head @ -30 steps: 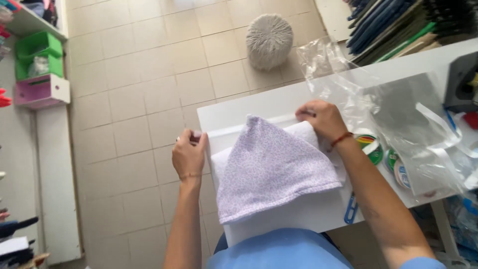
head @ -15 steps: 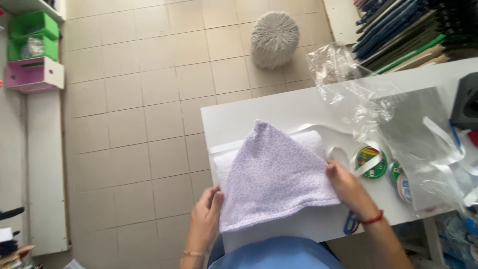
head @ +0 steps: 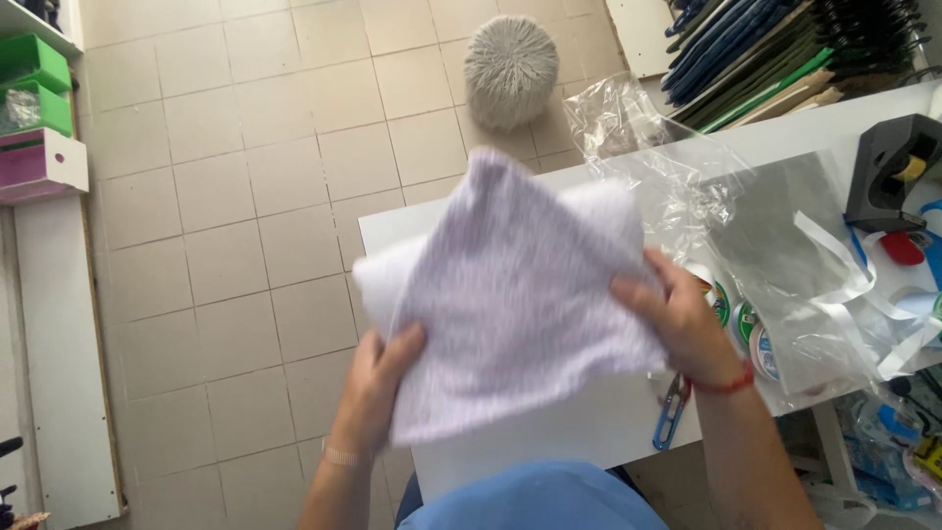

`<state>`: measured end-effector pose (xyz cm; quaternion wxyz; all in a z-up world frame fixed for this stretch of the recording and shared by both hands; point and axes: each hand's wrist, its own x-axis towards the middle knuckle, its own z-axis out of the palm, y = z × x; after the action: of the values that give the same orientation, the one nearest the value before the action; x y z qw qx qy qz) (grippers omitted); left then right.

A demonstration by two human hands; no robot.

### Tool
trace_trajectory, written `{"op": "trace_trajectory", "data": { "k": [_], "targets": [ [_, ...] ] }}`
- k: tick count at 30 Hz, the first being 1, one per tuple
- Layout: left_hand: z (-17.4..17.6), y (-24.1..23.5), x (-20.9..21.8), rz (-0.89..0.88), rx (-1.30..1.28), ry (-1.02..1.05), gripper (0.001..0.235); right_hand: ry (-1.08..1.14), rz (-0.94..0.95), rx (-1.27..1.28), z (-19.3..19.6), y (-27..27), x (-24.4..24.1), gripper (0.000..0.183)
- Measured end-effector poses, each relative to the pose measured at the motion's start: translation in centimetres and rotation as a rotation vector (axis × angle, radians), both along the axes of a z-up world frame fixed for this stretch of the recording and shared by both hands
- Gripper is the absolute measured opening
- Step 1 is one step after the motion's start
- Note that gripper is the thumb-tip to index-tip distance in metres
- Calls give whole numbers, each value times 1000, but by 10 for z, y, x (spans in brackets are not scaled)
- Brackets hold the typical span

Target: Removing a hooded towel from packaging, folding it into a decorative shape, and tying a ribbon around it.

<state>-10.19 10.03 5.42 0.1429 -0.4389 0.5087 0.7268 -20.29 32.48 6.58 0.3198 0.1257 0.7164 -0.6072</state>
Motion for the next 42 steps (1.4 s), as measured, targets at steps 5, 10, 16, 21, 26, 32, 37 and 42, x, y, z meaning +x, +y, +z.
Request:
{"op": "trace_trajectory", "data": {
  "k": [5, 10, 16, 21, 26, 32, 37, 42],
  "targets": [
    [-93, -15, -43, -338, -467, 249, 58, 335, 83, 245, -6, 2, -39, 28],
    [-88, -20, -25, -463, -900, 333, 32, 363, 199, 471, -101, 51, -57, 42],
    [-107, -49, -2, -494, -1123, 325, 57, 611, 291, 750, -115, 73, -55, 21],
    [-142, -72, 5, -577, -918, 131, 46, 667, 445, 969, -126, 87, -64, 12],
    [-116, -78, 6, -383, -740, 171, 26, 484, 385, 820, -62, 64, -60, 14],
    [-84, -89, 21, -133, -896, 283, 23, 620, 245, 693, -49, 76, -72, 12],
    [-79, -89, 13, 106, -799, 505, 19, 638, 232, 691, -52, 72, -71, 18],
    [-21, -29, -55, -278, -796, 870, 18, 892, 185, 759, -58, 50, -93, 44]
  ]
}}
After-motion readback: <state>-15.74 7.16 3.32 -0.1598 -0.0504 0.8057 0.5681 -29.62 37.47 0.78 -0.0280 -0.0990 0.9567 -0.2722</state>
